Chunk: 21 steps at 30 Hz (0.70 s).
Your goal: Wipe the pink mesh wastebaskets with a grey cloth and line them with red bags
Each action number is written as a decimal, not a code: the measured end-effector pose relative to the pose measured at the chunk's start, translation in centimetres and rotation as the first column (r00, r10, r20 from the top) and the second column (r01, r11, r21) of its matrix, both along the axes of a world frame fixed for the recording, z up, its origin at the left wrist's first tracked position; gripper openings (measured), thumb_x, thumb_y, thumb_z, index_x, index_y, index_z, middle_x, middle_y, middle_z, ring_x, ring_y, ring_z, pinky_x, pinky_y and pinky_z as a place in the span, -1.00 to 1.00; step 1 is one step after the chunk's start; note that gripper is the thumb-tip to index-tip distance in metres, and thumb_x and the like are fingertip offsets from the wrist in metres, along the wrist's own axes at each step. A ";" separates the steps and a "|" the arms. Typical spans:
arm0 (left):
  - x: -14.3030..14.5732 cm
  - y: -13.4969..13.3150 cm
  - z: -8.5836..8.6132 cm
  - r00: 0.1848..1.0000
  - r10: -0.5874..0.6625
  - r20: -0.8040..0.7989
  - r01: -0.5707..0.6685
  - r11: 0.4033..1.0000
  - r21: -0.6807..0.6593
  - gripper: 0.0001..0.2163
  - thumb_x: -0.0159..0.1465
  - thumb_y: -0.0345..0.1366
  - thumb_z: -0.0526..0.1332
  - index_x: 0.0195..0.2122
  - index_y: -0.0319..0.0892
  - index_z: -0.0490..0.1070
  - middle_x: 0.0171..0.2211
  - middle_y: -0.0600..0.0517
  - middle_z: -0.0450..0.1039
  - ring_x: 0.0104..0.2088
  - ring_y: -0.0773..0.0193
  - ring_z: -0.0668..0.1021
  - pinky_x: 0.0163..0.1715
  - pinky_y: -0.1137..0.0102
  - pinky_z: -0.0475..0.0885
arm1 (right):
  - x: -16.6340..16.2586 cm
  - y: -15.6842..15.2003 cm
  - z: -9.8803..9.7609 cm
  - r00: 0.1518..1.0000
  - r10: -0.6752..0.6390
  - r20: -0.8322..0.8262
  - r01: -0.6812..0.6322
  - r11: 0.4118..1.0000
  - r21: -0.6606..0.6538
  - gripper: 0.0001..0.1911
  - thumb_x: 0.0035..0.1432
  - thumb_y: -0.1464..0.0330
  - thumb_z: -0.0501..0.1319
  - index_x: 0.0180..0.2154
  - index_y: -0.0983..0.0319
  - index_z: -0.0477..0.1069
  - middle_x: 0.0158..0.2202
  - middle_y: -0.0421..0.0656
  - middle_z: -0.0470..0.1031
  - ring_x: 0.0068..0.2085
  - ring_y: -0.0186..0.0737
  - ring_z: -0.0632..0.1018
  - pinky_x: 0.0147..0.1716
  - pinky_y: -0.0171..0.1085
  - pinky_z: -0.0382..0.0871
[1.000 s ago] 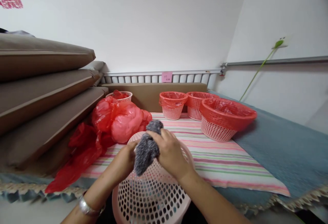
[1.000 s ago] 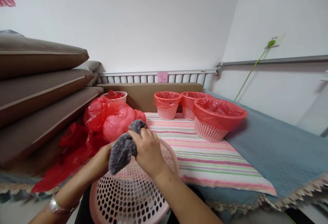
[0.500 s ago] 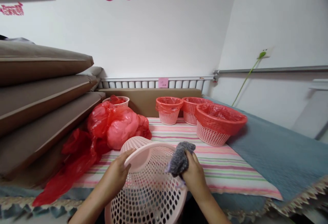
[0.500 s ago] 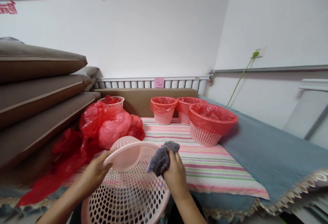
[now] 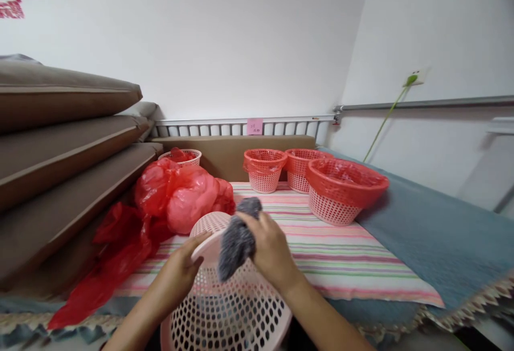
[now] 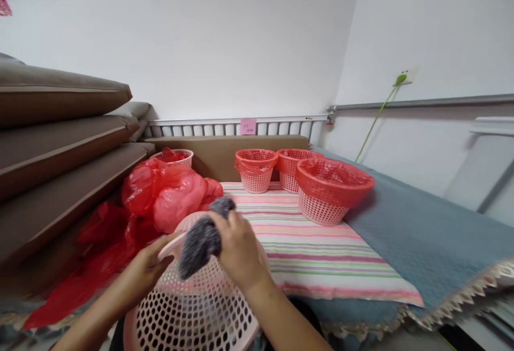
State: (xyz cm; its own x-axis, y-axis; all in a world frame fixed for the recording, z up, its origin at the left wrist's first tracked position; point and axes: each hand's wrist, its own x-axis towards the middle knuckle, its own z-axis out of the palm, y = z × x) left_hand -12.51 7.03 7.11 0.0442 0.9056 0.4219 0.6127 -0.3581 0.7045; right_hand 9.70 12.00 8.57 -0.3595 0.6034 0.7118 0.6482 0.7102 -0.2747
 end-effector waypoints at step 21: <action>-3.4 -3.8 -2.9 0.992 0.013 0.124 0.005 0.989 -0.146 -0.48 0.19 -0.06 0.16 0.19 0.07 0.22 0.24 0.10 0.20 0.24 0.09 0.25 0.21 0.13 0.12 | 6.2 2.8 -8.2 0.848 -0.265 -0.459 0.168 0.956 -0.240 -0.51 -0.14 0.38 0.06 -0.09 0.27 0.40 -0.14 0.00 0.51 -0.12 -0.07 0.55 -0.13 -0.20 0.42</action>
State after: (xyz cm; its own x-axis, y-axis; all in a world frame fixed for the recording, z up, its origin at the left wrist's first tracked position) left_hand -15.87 3.22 4.18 -0.0040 0.9579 0.2871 0.5188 -0.2435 0.8195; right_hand 15.94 14.84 0.38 0.1545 0.7620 0.6289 0.5310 0.4728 -0.7032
